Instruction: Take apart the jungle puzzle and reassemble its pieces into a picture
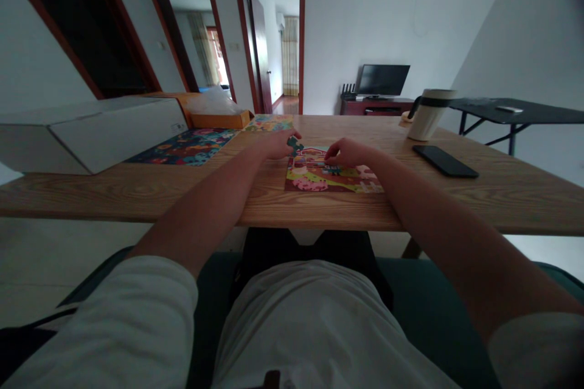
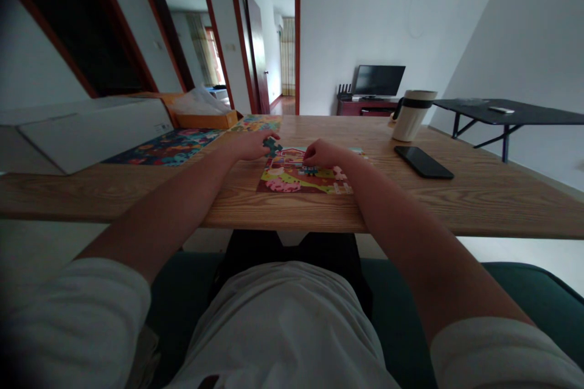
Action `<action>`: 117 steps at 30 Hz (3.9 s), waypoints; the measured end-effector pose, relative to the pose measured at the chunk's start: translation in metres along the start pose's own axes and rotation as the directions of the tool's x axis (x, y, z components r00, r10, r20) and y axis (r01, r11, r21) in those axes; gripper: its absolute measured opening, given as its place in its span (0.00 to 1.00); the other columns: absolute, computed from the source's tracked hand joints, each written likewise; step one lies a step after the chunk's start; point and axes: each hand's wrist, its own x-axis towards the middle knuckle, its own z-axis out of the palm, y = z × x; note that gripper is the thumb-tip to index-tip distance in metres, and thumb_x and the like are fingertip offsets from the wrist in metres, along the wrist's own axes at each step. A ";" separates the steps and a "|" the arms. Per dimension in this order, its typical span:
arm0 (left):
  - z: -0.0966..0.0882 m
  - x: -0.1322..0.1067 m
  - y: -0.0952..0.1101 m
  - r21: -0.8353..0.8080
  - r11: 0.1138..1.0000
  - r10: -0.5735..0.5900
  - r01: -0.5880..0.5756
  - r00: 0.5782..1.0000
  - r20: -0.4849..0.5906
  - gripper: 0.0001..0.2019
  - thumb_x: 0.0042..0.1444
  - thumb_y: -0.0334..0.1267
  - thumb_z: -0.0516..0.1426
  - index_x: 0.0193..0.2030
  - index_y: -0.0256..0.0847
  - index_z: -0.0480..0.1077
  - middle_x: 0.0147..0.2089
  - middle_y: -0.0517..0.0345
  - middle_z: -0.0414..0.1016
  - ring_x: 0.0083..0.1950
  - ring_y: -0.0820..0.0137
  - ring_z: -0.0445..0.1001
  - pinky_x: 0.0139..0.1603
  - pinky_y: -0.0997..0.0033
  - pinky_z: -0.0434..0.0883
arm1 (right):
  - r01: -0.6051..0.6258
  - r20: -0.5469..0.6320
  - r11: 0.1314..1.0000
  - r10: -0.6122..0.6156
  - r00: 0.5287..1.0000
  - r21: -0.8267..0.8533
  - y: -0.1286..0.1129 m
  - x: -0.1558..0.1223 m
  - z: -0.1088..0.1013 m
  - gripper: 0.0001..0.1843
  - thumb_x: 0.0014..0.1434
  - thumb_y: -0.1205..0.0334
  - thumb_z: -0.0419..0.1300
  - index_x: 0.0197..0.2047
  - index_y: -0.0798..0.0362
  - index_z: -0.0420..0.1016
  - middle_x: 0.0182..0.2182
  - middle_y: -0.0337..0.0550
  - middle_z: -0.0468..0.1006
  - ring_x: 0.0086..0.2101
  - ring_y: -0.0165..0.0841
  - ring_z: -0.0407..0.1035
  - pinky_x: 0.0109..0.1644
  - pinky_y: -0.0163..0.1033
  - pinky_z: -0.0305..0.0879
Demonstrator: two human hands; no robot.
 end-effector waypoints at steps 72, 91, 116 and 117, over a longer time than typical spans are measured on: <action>0.012 0.008 0.011 -0.099 0.985 -0.129 0.140 0.985 0.112 0.17 0.61 0.48 0.55 0.46 0.43 0.81 0.46 0.54 0.83 0.46 0.63 0.78 0.47 0.70 0.71 | -0.014 -0.195 0.826 0.150 0.969 0.564 -0.012 0.030 0.028 0.10 0.67 0.66 0.61 0.51 0.57 0.77 0.41 0.52 0.85 0.29 0.28 0.74 0.31 0.31 0.69; 0.006 0.004 0.015 0.049 0.998 -0.050 0.040 0.974 0.221 0.21 0.60 0.41 0.54 0.59 0.50 0.77 0.55 0.59 0.81 0.50 0.66 0.78 0.54 0.73 0.70 | 0.175 -0.070 0.984 -0.177 0.982 -0.035 -0.004 0.027 0.025 0.21 0.67 0.57 0.59 0.61 0.50 0.80 0.45 0.45 0.86 0.38 0.35 0.76 0.44 0.34 0.66; 0.009 0.004 0.015 0.068 0.998 -0.017 0.000 0.970 0.245 0.23 0.63 0.44 0.53 0.63 0.50 0.74 0.55 0.58 0.81 0.52 0.66 0.77 0.53 0.75 0.69 | 0.152 -0.117 0.942 -0.195 0.974 -0.299 -0.006 0.030 0.026 0.23 0.69 0.50 0.55 0.60 0.46 0.80 0.45 0.48 0.85 0.49 0.43 0.74 0.56 0.42 0.62; 0.009 0.004 0.016 0.069 0.998 -0.018 0.002 0.971 0.240 0.24 0.63 0.45 0.54 0.64 0.50 0.74 0.55 0.58 0.81 0.53 0.66 0.77 0.54 0.74 0.68 | 0.158 -0.121 0.940 -0.202 0.972 -0.304 -0.006 0.031 0.027 0.23 0.69 0.50 0.54 0.60 0.47 0.81 0.46 0.48 0.85 0.50 0.43 0.74 0.56 0.41 0.62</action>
